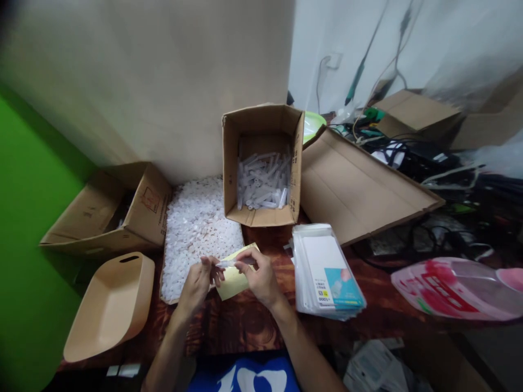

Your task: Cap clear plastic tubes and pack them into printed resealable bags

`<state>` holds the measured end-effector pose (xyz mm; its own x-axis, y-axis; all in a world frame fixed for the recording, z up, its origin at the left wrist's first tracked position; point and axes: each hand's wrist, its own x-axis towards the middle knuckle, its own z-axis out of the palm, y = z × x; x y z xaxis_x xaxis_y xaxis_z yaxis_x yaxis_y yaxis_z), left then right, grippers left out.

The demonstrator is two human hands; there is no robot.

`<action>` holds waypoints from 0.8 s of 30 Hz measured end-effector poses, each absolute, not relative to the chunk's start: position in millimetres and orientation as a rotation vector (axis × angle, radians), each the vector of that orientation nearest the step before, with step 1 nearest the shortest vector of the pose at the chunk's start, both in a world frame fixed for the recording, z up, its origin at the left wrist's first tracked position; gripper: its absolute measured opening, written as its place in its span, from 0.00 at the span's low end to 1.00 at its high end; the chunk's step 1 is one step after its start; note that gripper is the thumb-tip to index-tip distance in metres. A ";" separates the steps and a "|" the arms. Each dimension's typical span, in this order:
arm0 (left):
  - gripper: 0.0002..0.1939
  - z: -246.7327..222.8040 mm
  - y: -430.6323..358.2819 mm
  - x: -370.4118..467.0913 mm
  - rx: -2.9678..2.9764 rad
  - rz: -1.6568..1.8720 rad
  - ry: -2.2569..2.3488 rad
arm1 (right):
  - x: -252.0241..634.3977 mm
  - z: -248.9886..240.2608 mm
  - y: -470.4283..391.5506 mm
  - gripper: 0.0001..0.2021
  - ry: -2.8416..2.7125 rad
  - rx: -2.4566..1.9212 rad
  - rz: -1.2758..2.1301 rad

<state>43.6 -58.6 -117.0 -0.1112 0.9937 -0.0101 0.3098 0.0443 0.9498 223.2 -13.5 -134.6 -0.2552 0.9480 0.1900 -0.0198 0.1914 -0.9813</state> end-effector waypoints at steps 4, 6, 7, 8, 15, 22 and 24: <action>0.15 -111.7 -61.2 44.5 1.571 1.136 1.485 | 227.5 -137.6 -12.9 0.05 -1.544 -0.960 1.156; 0.20 -111.6 -62.5 44.2 1.532 1.149 1.454 | 229.2 -139.6 -13.4 0.04 -1.533 -0.947 1.130; 0.20 -112.4 -62.9 44.5 1.463 1.107 1.472 | 229.6 -140.7 -14.1 0.03 -1.533 -0.922 1.120; 0.22 -113.5 -63.2 45.3 1.382 1.037 1.506 | 229.7 -141.7 -15.0 0.03 -1.542 -0.886 1.111; 0.27 -111.3 -62.8 57.4 1.515 0.929 1.610 | 228.3 -144.6 -23.1 0.03 -1.578 -0.902 1.094; 0.14 -119.1 -58.3 38.0 2.379 0.928 1.437 | 220.1 -146.4 -36.4 0.17 -1.083 -0.968 1.666; 0.13 -118.6 -53.0 32.3 2.530 0.815 1.338 | 219.7 -151.7 -39.7 0.21 -0.844 -0.957 1.886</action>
